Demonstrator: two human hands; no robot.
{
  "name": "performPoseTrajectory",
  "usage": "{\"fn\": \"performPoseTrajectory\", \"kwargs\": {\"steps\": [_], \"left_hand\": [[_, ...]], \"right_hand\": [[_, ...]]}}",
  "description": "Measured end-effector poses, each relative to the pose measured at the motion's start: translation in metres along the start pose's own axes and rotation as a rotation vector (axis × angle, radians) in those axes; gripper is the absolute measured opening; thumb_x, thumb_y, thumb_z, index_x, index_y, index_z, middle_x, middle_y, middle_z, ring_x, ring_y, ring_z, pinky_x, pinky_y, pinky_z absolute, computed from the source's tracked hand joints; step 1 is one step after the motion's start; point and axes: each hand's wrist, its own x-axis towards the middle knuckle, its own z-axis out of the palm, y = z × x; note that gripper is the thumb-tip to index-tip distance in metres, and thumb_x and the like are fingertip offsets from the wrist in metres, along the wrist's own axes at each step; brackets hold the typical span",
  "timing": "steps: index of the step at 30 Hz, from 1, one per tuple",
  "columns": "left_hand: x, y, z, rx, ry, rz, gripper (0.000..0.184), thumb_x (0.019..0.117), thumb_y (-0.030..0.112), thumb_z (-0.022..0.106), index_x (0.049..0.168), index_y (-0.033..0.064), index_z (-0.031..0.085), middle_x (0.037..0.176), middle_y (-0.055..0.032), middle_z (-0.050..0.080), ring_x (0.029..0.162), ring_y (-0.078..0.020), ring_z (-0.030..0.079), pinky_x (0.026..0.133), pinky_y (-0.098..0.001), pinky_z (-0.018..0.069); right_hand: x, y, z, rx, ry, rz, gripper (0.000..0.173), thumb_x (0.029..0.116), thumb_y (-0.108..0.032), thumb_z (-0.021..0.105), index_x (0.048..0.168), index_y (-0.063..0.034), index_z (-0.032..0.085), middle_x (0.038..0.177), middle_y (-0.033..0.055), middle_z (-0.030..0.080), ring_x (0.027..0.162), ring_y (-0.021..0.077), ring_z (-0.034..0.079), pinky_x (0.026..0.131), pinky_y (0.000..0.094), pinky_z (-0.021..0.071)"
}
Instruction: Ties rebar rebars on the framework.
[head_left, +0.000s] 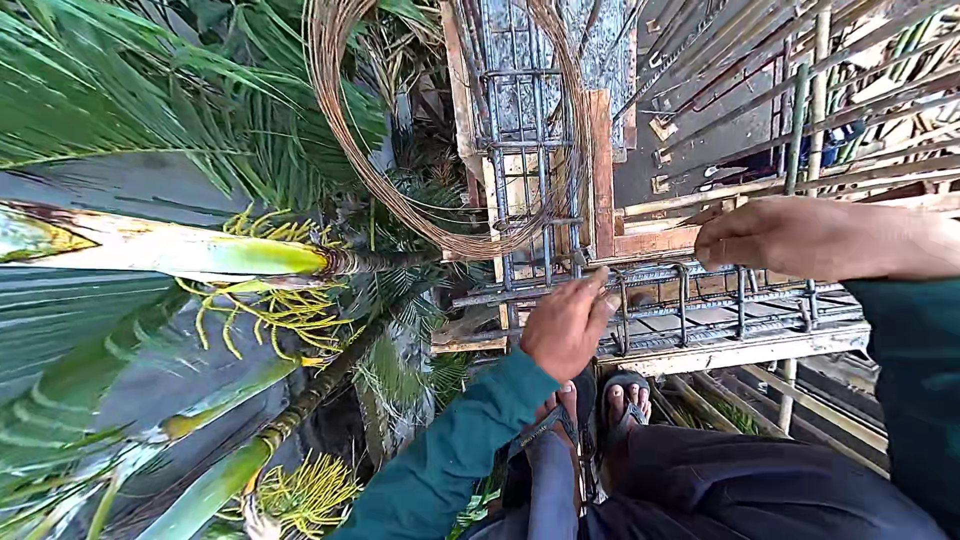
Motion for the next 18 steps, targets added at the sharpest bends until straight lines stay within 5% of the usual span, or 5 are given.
{"fn": "performPoseTrajectory", "kwargs": {"steps": [2,4,8,13,18], "left_hand": [[0.001,0.017,0.003,-0.211,-0.017,-0.155,0.047,0.1124,0.036,0.033,0.121,0.0044,0.067,0.093,-0.0109,0.068,0.083,-0.0240,0.067,0.077,-0.0477,0.0562],[-0.003,0.023,0.009,-0.488,0.061,-0.290,0.047,0.1123,0.035,0.031,0.091,0.0053,0.060,0.067,-0.0046,0.047,0.056,-0.0168,0.046,0.055,-0.0357,0.0414],[-0.011,0.041,0.010,-1.368,0.207,-0.552,0.052,0.1134,0.039,0.028,0.067,0.0185,0.040,0.048,0.0096,0.028,0.037,-0.0016,0.026,0.038,-0.0166,0.0243],[0.011,0.016,0.022,-1.350,0.152,-0.625,0.050,0.1124,0.044,0.029,0.074,0.0155,0.045,0.049,0.0082,0.030,0.037,-0.0037,0.029,0.037,-0.0181,0.0292],[-0.004,-0.010,0.028,-0.725,0.073,-0.591,0.049,0.1138,0.036,0.033,0.135,0.0000,0.058,0.100,-0.0120,0.069,0.079,-0.0182,0.067,0.075,-0.0344,0.0558]], "right_hand": [[-0.011,-0.020,0.004,-0.048,0.062,-0.015,0.028,0.1076,-0.029,0.052,0.092,-0.0190,0.073,0.071,-0.0007,0.063,0.061,0.0149,0.058,0.055,0.0420,0.0462],[-0.020,-0.039,0.015,-0.102,0.169,-0.029,0.029,0.1091,-0.030,0.049,0.096,-0.0188,0.072,0.071,0.0007,0.062,0.062,0.0183,0.058,0.056,0.0469,0.0469],[-0.032,-0.072,0.076,-0.090,0.433,-0.033,0.019,0.1065,-0.022,0.053,0.105,-0.0112,0.069,0.068,0.0086,0.062,0.059,0.0301,0.063,0.050,0.0543,0.0503],[-0.017,-0.061,0.098,-0.315,0.358,0.045,0.015,0.1030,-0.017,0.055,0.110,-0.0085,0.065,0.070,0.0147,0.064,0.064,0.0394,0.067,0.051,0.0580,0.0508],[0.027,0.013,0.065,-0.105,0.228,0.185,0.030,0.1085,-0.020,0.047,0.112,-0.0023,0.070,0.098,0.0257,0.070,0.094,0.0480,0.068,0.079,0.0733,0.0492]]}}
